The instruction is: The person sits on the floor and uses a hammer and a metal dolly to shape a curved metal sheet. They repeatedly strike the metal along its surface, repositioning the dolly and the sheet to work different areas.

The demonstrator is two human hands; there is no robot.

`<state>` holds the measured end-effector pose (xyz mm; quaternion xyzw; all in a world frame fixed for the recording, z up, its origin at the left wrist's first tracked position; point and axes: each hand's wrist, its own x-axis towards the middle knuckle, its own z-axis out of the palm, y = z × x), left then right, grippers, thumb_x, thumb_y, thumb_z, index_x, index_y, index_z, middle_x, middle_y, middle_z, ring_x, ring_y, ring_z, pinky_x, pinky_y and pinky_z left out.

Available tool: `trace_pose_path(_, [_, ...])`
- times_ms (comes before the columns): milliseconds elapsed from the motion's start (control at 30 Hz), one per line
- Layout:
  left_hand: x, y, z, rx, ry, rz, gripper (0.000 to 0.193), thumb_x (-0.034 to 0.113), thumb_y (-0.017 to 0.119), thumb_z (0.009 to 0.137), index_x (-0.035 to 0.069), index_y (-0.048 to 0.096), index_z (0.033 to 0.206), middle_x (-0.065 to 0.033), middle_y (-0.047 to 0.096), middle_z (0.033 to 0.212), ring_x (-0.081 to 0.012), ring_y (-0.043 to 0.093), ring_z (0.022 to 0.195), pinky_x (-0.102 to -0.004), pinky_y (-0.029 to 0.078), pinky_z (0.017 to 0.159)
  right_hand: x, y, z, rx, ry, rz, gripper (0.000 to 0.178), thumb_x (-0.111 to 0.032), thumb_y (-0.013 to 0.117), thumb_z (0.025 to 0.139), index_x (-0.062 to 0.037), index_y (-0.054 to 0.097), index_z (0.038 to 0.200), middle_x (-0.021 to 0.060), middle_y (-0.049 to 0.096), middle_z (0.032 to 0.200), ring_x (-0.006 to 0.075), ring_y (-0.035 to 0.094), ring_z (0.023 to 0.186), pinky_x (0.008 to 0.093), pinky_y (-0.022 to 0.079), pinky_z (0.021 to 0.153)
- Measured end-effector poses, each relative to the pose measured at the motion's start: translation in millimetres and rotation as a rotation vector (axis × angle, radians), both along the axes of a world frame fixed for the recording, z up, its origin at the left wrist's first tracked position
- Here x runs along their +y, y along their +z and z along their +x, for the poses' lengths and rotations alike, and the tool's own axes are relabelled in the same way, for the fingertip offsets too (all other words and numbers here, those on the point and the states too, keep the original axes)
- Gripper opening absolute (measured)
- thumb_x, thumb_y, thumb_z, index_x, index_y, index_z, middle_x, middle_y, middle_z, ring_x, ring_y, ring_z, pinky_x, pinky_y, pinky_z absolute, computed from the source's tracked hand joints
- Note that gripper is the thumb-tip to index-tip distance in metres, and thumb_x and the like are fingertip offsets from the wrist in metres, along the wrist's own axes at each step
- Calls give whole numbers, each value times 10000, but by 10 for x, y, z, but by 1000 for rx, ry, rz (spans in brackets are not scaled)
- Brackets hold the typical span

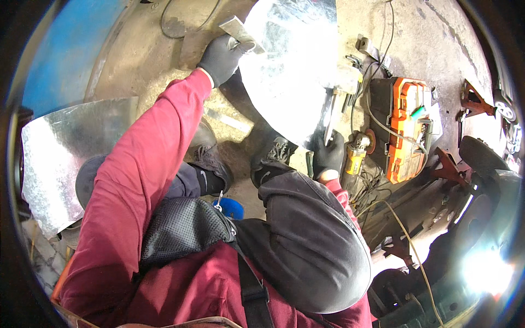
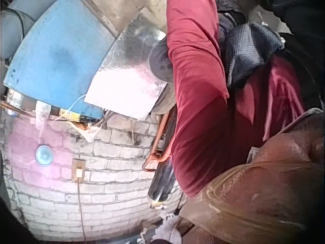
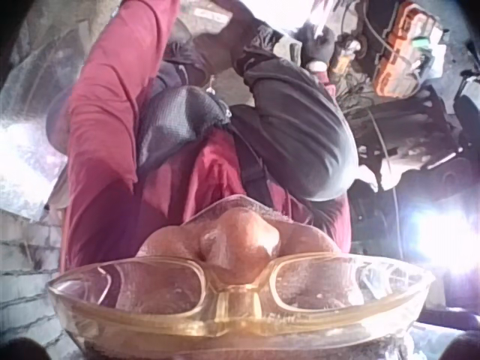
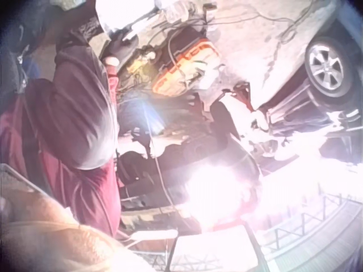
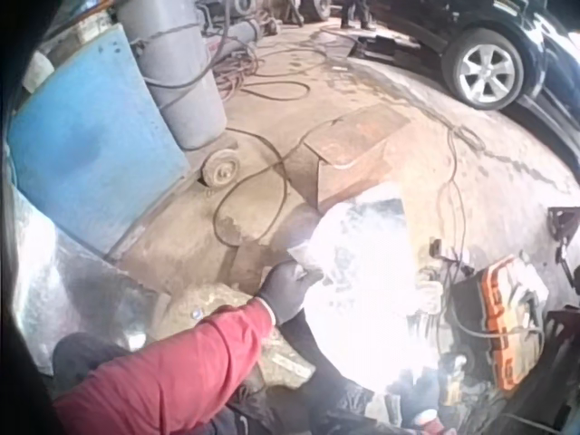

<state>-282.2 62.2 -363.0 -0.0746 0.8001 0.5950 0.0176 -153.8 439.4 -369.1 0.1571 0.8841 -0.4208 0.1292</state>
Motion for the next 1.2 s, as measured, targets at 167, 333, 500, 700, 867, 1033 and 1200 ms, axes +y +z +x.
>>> trace_pose_path(167, [-83,-121,-99,82,-56,-103,350,318,680,1041,-30,708,1064,-70,730,837,-175,666,724,-358,551,708,-147,53,-35,65,-22,-32,248,-106,742,975,8,637,1169,107,701,967,194,676,794,334,562,723])
trace_pose_path(333, [-45,267,-102,-101,-148,-187,327,297,683,1027,-11,714,1131,-155,740,979,-273,697,877,-394,539,806,-281,353,-32,150,29,-57,231,-66,733,955,10,624,1144,123,670,1014,251,678,891,360,555,805])
trace_pose_path(500, [-35,148,-83,-20,-133,-176,382,361,665,1047,-17,702,1083,-84,693,798,-152,631,643,-333,523,605,-243,238,62,340,243,167,364,-8,746,868,-3,609,1205,185,588,1218,355,594,1157,407,482,1000])
trace_pose_path(700, [-27,163,-87,-58,-99,-131,345,316,681,1031,-2,703,1162,-128,738,938,-223,699,822,-361,551,753,-303,254,-94,350,194,120,327,13,727,872,12,606,1175,179,597,1172,341,595,1120,398,475,992])
trace_pose_path(867, [27,7,-91,20,-47,-201,319,261,692,1012,11,701,1211,-209,765,1055,-368,730,954,-422,549,858,-221,261,-231,326,250,154,297,-91,754,914,-10,632,1172,186,609,1154,354,619,1072,414,499,941])
trace_pose_path(1033, [57,259,-65,-159,-95,-264,366,299,665,1029,-11,695,1221,-207,760,1094,-337,724,995,-409,535,894,-366,1031,-713,253,406,125,274,-225,750,977,18,668,1074,150,677,831,246,643,685,368,527,667])
trace_pose_path(1200, [146,360,-99,-150,-140,-352,331,285,653,1031,38,700,1245,-211,755,1117,-373,721,1034,-432,537,905,-641,1868,-1236,211,559,85,513,-206,688,1022,-63,557,1497,184,746,968,194,693,744,355,559,712])
